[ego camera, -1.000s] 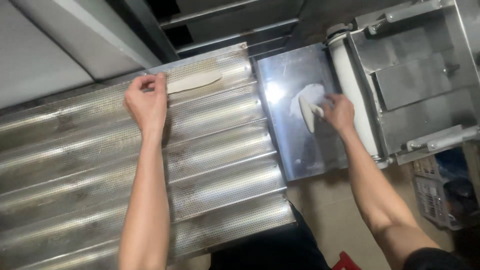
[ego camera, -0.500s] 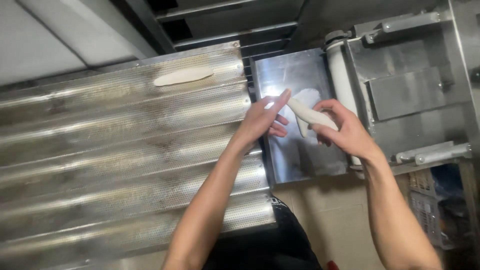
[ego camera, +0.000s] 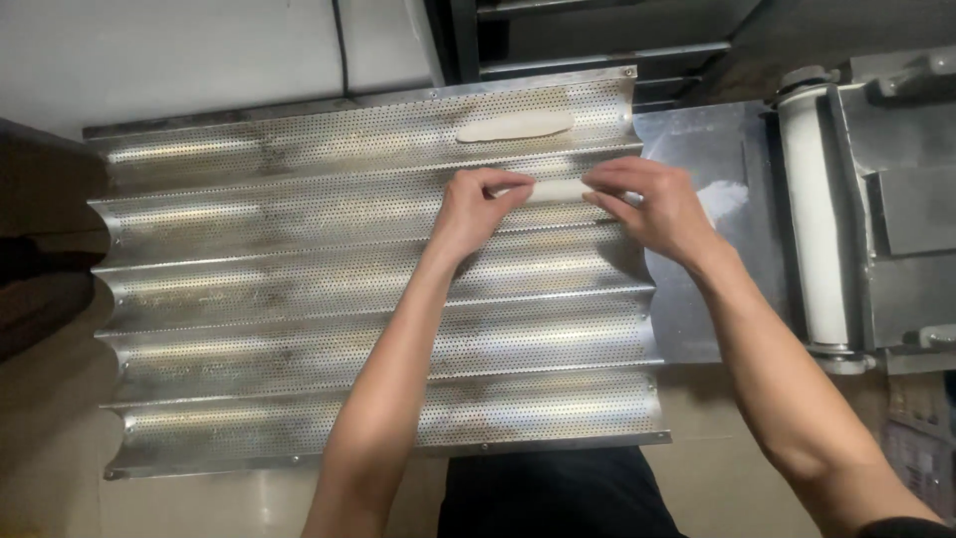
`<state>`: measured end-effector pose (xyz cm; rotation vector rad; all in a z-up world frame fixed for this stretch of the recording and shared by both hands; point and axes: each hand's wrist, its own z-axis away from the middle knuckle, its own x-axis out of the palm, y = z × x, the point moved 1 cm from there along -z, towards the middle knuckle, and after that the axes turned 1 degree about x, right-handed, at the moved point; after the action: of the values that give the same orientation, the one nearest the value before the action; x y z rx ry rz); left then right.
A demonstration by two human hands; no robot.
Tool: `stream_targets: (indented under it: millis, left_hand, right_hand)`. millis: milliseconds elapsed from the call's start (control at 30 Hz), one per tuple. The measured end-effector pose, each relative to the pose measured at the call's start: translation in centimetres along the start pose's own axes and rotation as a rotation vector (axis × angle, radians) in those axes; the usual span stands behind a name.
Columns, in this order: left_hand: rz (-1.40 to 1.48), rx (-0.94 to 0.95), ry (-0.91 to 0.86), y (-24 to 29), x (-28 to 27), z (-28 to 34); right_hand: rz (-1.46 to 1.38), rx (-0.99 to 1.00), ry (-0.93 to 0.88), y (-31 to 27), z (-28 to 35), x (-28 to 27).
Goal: Shape dough balls into elongated pieces using a dough moulder and arrange them on a baking tray
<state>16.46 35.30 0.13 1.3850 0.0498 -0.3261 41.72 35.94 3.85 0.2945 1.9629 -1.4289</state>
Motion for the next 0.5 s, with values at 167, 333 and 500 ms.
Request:
stream_targets:
  millis: [167,333,500]
  left_hand:
    - [-0.391,0.148,0.202,-2.6,-0.1,-0.3]
    - [-0.528,0.158,0.287,-1.0,1.1,1.1]
    - [-0.551,0.250,0.467,2.1,6.4,2.3]
  right_hand:
    - [-0.012,-0.012,0.054,2.4,1.6,0.1]
    - [0.118,0.521,0.440,24.0,13.1,-0.6]
    - [0.370,0.642,0.300,33.0,17.8,3.4]
